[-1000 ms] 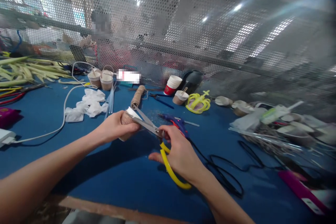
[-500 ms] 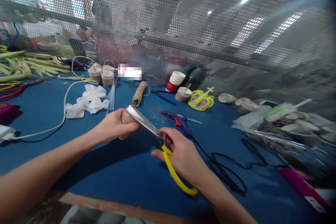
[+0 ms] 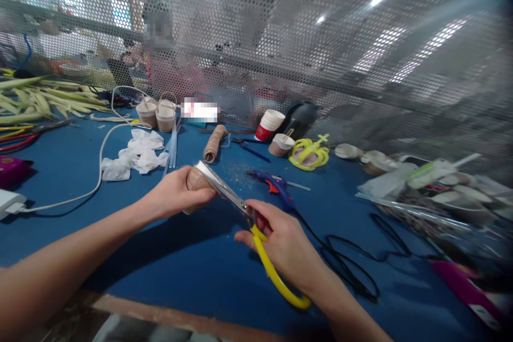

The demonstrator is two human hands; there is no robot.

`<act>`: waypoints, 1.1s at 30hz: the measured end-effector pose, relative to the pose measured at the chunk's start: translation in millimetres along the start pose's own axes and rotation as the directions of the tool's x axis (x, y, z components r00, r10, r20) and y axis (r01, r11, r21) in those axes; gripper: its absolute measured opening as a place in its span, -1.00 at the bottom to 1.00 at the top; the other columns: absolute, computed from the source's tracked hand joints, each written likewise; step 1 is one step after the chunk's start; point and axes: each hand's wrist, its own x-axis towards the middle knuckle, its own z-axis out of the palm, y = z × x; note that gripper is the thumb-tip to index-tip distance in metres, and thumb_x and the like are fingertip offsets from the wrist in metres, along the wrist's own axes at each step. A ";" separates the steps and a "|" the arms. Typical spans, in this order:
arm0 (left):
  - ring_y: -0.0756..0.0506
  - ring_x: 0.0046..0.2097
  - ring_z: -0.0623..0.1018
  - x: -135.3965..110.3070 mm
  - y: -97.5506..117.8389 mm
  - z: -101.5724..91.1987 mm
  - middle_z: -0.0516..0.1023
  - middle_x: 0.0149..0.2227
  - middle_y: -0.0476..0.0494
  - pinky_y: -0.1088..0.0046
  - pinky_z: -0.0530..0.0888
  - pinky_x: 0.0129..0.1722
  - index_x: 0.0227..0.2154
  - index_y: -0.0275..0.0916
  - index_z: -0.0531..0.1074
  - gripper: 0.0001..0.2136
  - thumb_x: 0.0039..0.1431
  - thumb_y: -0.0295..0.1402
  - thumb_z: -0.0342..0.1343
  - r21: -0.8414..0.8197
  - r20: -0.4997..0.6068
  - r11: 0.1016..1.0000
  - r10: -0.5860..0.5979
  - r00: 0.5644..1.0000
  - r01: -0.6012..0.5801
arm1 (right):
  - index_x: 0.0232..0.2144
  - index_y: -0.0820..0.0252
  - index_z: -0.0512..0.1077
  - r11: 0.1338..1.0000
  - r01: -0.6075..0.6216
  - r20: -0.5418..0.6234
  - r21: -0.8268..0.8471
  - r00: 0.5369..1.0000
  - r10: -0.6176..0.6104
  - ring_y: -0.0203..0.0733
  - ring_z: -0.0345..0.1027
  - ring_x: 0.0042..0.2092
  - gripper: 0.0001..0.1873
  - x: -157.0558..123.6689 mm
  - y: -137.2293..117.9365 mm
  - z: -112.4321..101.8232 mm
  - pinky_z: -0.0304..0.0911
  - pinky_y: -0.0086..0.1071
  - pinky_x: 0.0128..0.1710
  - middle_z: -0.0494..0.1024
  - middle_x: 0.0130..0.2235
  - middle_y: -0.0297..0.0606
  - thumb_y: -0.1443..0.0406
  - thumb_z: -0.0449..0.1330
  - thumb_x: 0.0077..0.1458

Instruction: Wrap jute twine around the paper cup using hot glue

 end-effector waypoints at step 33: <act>-0.12 -0.22 0.50 1.4 8.0 -8.9 0.51 -0.18 -0.25 0.42 0.40 -0.26 -0.14 -0.38 0.34 -0.45 -0.14 -0.08 0.20 -0.257 0.227 0.959 -0.059 0.972 0.119 | -0.25 0.13 0.38 1.000 -0.017 -0.030 -0.008 0.999 0.016 -0.23 0.34 -0.39 -0.60 -1.0 3.6 -4.3 0.27 -0.39 -0.36 0.47 -0.37 -0.32 0.10 0.30 -0.16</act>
